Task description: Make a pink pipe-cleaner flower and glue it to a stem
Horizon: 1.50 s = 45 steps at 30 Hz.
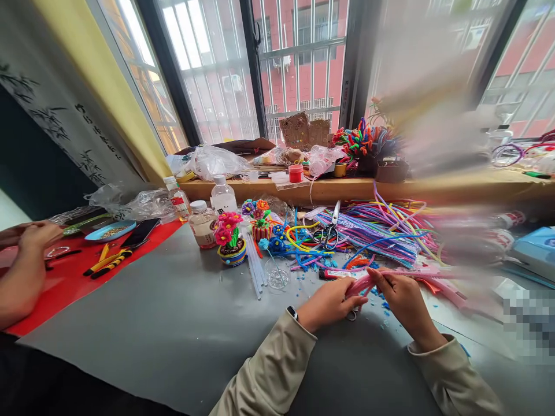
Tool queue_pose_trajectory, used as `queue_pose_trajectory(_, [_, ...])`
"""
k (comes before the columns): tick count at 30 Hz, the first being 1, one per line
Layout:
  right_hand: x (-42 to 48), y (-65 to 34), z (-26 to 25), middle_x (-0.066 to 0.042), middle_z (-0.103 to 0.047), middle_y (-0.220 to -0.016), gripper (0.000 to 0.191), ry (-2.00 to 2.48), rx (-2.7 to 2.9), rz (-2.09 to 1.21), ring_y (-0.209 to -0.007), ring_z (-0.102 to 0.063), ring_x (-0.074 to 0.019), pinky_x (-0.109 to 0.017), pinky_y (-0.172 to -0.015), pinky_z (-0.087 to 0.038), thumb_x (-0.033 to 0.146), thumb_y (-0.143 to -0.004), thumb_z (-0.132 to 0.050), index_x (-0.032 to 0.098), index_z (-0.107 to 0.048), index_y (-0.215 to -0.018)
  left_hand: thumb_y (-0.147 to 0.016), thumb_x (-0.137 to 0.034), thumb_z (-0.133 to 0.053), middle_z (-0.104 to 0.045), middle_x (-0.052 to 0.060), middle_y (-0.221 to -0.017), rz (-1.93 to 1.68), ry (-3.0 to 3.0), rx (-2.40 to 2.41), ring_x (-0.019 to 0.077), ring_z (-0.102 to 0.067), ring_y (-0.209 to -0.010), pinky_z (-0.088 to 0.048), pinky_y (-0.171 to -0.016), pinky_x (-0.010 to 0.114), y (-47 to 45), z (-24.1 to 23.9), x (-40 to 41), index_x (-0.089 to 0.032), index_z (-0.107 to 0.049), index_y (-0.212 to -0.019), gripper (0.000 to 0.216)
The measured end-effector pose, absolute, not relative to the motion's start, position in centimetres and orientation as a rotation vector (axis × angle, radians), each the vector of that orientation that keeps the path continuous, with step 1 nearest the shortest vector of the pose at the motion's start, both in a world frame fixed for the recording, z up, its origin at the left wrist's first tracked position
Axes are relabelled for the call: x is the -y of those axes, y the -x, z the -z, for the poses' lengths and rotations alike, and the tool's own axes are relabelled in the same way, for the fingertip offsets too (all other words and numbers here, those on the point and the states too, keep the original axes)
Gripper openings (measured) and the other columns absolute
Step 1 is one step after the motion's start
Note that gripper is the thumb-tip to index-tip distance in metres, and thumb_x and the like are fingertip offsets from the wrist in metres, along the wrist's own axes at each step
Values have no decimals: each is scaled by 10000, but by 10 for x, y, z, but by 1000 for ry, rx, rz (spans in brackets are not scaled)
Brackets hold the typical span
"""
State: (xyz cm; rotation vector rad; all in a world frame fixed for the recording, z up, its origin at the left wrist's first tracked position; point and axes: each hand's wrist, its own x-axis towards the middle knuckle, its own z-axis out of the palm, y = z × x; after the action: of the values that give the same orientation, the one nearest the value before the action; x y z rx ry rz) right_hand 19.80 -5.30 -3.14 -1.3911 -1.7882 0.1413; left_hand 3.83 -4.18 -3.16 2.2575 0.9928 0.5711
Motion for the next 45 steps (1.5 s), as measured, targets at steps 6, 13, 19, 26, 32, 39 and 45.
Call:
queue_pose_trajectory(6, [55,-195,34,-26,-558,-570,363,1280,1835,-151,-533,-505,-127,-218,-533,-363,389,-816,-344,166,-548,-614,-662,-470,-523,-560,49,-805,-724,-2264,-995,156,-486,-735,-357,-640,232,-37,32,39,-140,-560,-863,389])
queue_pose_trajectory(13, [59,-195,34,-44,-571,-643,336,1228,1927,-168,-629,-522,-158,-254,-598,-379,382,-819,-338,187,-545,-639,-715,-384,-483,-593,43,-759,-758,-2139,-926,160,-511,-774,-364,-689,223,-36,29,42,-176,-616,-684,249])
queue_pose_trajectory(19, [64,-180,37,-37,-578,-625,377,1207,1895,-148,-614,-534,-138,-233,-602,-371,359,-830,-327,176,-567,-604,-735,-453,-424,-546,10,-611,-327,-1659,-667,97,-507,-559,-391,-582,217,-26,22,40,-144,-552,-817,344])
queue_pose_trajectory(26, [62,-152,39,-31,-545,-482,463,1381,1725,-3,-466,-492,-126,-227,-490,-311,418,-830,-291,162,-558,-551,-676,-496,-482,-399,-46,-546,-280,-1504,-725,49,-396,-456,-332,-458,189,2,10,32,-139,-566,-826,396])
queue_pose_trajectory(32, [56,-158,36,-19,-507,-455,503,1419,1609,-46,-435,-440,-111,-224,-467,-294,481,-814,-260,169,-502,-503,-625,-492,-534,-382,-55,-475,-406,-1375,-772,40,-338,-416,-293,-426,193,0,9,31,-118,-514,-597,376])
queue_pose_trajectory(39, [50,-153,36,1,-454,-434,508,1450,1537,-134,-418,-391,-99,-225,-448,-267,517,-796,-255,179,-431,-460,-608,-436,-579,-436,-29,-528,-467,-1371,-912,60,-407,-489,-388,-521,213,9,14,25,-109,-644,-777,375])
queue_pose_trajectory(45, [29,-143,26,16,-430,-416,512,1443,1482,-366,-407,-369,-93,-218,-445,-255,546,-772,-274,180,-421,-446,-590,-394,-617,-464,-26,-531,-489,-1272,-898,73,-467,-521,-434,-653,276,11,15,25,-122,-651,-772,329])
